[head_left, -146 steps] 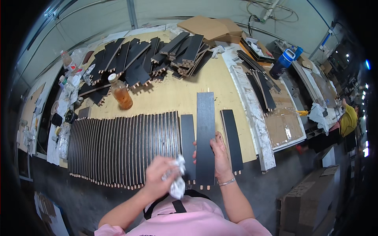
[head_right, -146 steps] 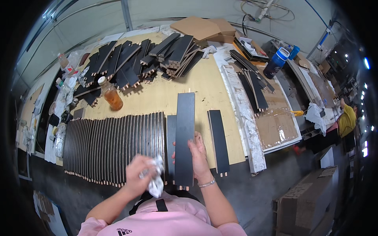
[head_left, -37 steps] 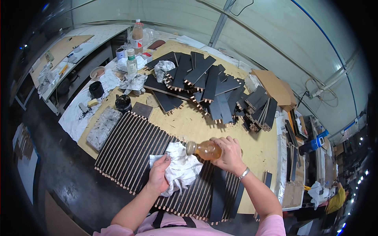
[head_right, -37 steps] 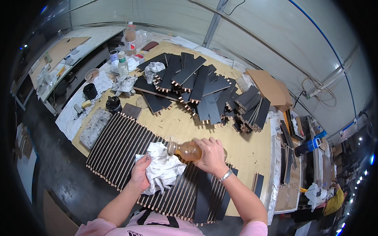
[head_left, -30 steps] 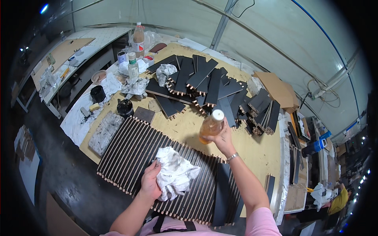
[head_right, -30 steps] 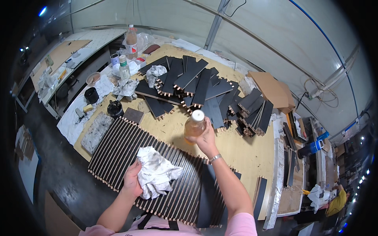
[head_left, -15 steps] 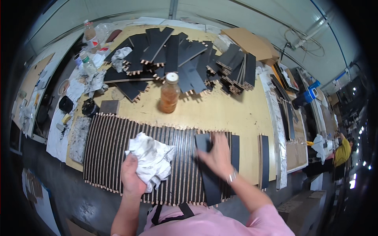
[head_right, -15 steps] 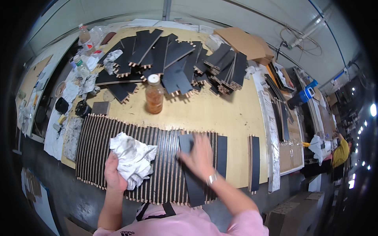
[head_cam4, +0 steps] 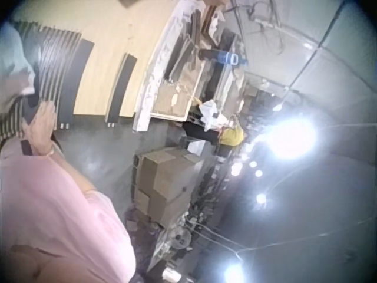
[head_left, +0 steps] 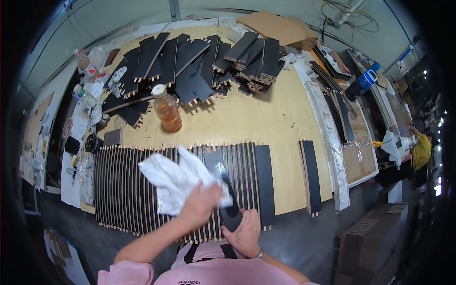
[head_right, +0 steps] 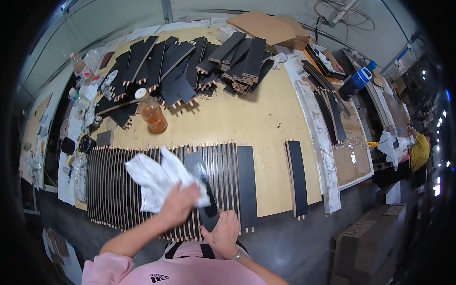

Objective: The person touches up and cleans wooden slats by wiping them with a cloth, applying black stain to the edges with an applicator and a sponge, and wiping the pieces down.

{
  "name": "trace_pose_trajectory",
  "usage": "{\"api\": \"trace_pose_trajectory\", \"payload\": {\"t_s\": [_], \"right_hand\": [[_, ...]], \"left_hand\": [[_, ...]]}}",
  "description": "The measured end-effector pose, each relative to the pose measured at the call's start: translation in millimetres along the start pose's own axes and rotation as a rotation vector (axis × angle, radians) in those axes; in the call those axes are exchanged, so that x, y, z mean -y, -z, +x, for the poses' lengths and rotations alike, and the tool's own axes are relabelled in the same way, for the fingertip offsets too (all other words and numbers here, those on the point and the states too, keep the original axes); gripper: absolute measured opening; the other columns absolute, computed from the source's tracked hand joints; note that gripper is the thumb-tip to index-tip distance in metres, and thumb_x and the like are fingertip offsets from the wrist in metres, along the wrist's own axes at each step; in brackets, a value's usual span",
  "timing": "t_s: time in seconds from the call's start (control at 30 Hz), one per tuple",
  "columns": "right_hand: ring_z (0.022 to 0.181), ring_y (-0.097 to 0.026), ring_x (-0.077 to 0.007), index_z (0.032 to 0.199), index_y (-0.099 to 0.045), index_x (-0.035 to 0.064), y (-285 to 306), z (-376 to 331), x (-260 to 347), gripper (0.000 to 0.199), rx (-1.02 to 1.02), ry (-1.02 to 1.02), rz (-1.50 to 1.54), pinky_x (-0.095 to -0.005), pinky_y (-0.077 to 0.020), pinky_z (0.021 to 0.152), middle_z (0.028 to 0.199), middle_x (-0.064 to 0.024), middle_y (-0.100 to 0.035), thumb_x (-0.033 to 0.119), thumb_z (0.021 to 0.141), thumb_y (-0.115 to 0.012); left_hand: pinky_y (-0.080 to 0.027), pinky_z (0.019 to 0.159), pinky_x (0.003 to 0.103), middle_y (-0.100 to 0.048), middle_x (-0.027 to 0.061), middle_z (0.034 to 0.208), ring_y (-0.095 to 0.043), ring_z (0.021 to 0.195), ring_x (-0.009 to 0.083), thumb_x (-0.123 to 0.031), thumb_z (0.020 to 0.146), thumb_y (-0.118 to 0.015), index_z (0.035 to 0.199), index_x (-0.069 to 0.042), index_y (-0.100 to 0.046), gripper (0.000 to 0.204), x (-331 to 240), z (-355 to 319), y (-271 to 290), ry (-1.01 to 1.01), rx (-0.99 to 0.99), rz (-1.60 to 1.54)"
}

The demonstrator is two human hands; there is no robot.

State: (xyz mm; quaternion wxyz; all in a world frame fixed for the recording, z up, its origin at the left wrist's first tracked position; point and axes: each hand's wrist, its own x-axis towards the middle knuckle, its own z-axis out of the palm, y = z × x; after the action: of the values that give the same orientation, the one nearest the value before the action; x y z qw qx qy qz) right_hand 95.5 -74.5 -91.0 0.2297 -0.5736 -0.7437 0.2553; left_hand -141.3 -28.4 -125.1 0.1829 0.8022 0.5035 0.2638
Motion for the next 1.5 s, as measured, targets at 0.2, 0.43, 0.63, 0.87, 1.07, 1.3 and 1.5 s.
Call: {"api": "trace_pose_trajectory", "payload": {"t_s": [0.2, 0.43, 0.63, 0.87, 1.07, 1.3, 1.5], "right_hand": [[0.105, -0.056, -0.0407, 0.13, -0.06, -0.0058, 4.9, 0.5, -0.7, 0.073, -0.027, 0.023, 0.001, -0.05, -0.0442, 0.089, 0.112, -0.0202, -0.054, 0.032, 0.077, -0.092], [0.106, -0.054, -0.041, 0.127, -0.057, -0.0036, 7.6, -3.9, -4.2, 0.07, 0.009, -0.002, -0.009, -0.0506, -0.0431, 0.089, 0.113, -0.02, -0.052, 0.032, 0.077, -0.091], [0.104, -0.053, -0.04, 0.125, -0.056, -0.0031, 9.2, -6.0, 7.9, 0.067, 0.003, 0.076, -0.002, -0.0499, -0.0427, 0.088, 0.111, -0.0195, -0.05, 0.032, 0.079, -0.09], [0.132, -0.059, -0.0335, 0.155, -0.05, -0.0092, 26.5, -5.0, -21.8, 0.074, 0.237, -0.358, 0.457, -0.0414, -0.0469, 0.113, 0.133, -0.0219, -0.061, 0.028, 0.096, -0.073], [0.1, -0.071, -0.0279, 0.15, -0.055, 0.0043, 41.0, 0.1, -28.3, 0.049, 0.384, -0.784, 1.534, -0.043, -0.0615, 0.086, 0.124, -0.0154, -0.071, 0.041, 0.12, -0.047], [0.083, -0.08, -0.0299, 0.134, -0.068, 0.0058, 44.2, 15.4, -35.4, 0.049, 0.439, -0.805, 1.699, -0.0441, -0.0684, 0.072, 0.109, -0.0151, -0.078, 0.049, 0.119, -0.05], [0.102, -0.08, -0.0229, 0.141, -0.068, 0.0034, 79.9, 54.9, -21.8, 0.06, 0.315, -0.665, 1.741, -0.0388, -0.0663, 0.094, 0.119, -0.0122, -0.08, 0.056, 0.118, -0.049]], "left_hand": [[-0.031, 0.129, 0.066, -0.077, 0.0098, 0.14, -0.067, 0.141, 0.0328, 0.007, 0.087, -0.063, 0.126, -0.017, -0.078, 0.048, 28.5, 34.0, 16.0, 0.009, -0.107, -0.031], [-0.049, 0.105, 0.056, -0.078, 0.0091, 0.124, -0.072, 0.116, 0.0322, -0.004, 0.087, -0.071, 0.12, -0.017, -0.08, 0.036, -59.6, 6.1, 1.9, -0.196, -0.008, 0.0], [-0.056, 0.1, 0.045, -0.078, 0.0113, 0.117, -0.068, 0.109, 0.0367, -0.009, 0.094, -0.075, 0.12, -0.012, -0.084, 0.028, 87.0, 108.0, 48.9, 0.138, -0.234, 0.272], [-0.057, 0.097, 0.045, -0.077, 0.0181, 0.11, -0.074, 0.104, 0.0365, -0.006, 0.106, -0.065, 0.123, 0.002, -0.078, 0.022, -0.5, 66.9, 86.5, 0.473, -0.44, -0.259], [-0.059, 0.098, 0.045, -0.075, 0.0177, 0.118, -0.073, 0.109, 0.0358, 0.0, 0.093, -0.072, 0.124, -0.006, -0.079, 0.033, -88.1, 35.1, 2.7, -0.208, -0.149, -0.176], [-0.058, 0.085, 0.047, -0.074, 0.0191, 0.107, -0.071, 0.095, 0.0369, -0.001, 0.085, -0.074, 0.117, -0.003, -0.083, 0.033, -79.6, 87.6, 16.3, -0.167, -0.378, -0.069], [-0.06, 0.078, 0.038, -0.072, 0.0081, 0.101, -0.069, 0.086, 0.0268, 0.007, 0.082, -0.075, 0.113, -0.008, -0.086, 0.037, -162.7, 15.9, 42.3, -0.252, -0.051, -0.537]]}}
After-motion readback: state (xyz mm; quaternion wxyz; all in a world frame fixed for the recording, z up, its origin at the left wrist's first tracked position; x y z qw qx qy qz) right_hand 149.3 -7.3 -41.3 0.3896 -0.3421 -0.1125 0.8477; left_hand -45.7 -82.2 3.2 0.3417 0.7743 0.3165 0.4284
